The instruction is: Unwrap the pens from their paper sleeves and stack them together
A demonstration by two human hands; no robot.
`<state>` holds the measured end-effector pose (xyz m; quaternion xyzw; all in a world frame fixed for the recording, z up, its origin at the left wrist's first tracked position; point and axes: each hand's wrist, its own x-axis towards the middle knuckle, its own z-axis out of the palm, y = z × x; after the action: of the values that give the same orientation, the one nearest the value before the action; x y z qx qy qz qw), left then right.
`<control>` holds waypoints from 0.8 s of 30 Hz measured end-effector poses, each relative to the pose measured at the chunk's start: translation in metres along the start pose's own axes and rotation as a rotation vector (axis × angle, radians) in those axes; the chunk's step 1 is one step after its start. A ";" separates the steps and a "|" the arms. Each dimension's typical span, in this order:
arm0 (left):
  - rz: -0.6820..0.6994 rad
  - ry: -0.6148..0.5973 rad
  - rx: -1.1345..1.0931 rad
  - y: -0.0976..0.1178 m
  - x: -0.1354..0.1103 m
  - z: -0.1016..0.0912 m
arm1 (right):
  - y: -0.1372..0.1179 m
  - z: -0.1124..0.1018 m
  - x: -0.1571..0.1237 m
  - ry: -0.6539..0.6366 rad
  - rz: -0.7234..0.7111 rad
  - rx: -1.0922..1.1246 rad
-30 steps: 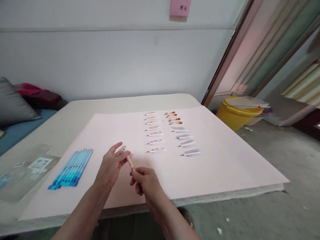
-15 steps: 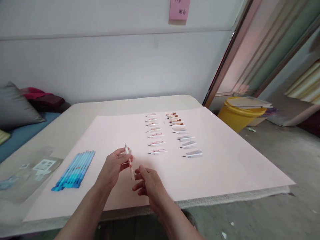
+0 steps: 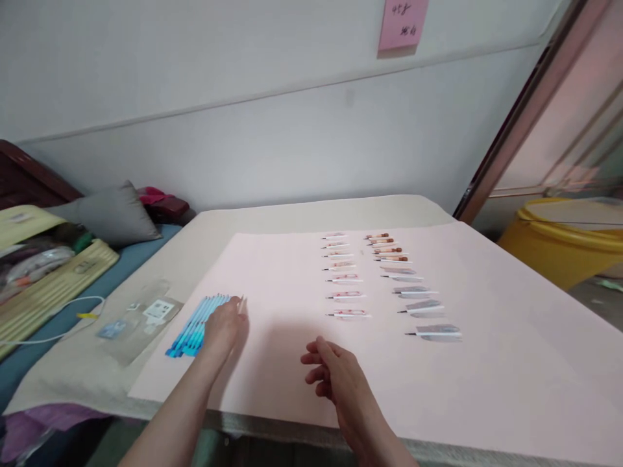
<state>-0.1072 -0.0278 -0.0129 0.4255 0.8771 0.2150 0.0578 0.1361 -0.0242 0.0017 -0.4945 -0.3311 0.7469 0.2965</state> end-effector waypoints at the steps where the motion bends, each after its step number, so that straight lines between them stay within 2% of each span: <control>1: -0.014 0.023 0.011 -0.006 0.003 -0.002 | 0.000 0.001 -0.001 0.000 -0.003 -0.003; 4: -0.012 0.093 0.118 -0.019 0.008 -0.010 | -0.002 0.003 -0.002 0.003 -0.009 -0.013; 6: -0.016 0.080 0.247 -0.022 0.010 -0.018 | -0.003 0.002 -0.003 -0.001 -0.010 -0.020; 10: -0.126 -0.117 0.395 -0.024 0.012 -0.029 | -0.002 -0.002 0.001 -0.024 -0.006 -0.022; 12: -0.145 -0.161 0.403 -0.022 0.013 -0.029 | 0.000 -0.004 0.004 -0.050 -0.004 -0.020; 18: -0.085 -0.188 0.390 -0.021 0.015 -0.026 | 0.000 -0.003 0.003 -0.059 -0.036 -0.021; 21: -0.108 -0.228 0.404 -0.028 0.022 -0.027 | 0.001 -0.003 0.002 -0.139 -0.058 -0.037; 24: -0.082 -0.197 0.309 -0.030 0.030 -0.026 | 0.005 -0.004 0.005 -0.198 -0.099 -0.095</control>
<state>-0.1546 -0.0295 0.0002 0.4123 0.9064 0.0326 0.0861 0.1379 -0.0222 -0.0059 -0.4148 -0.4177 0.7602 0.2749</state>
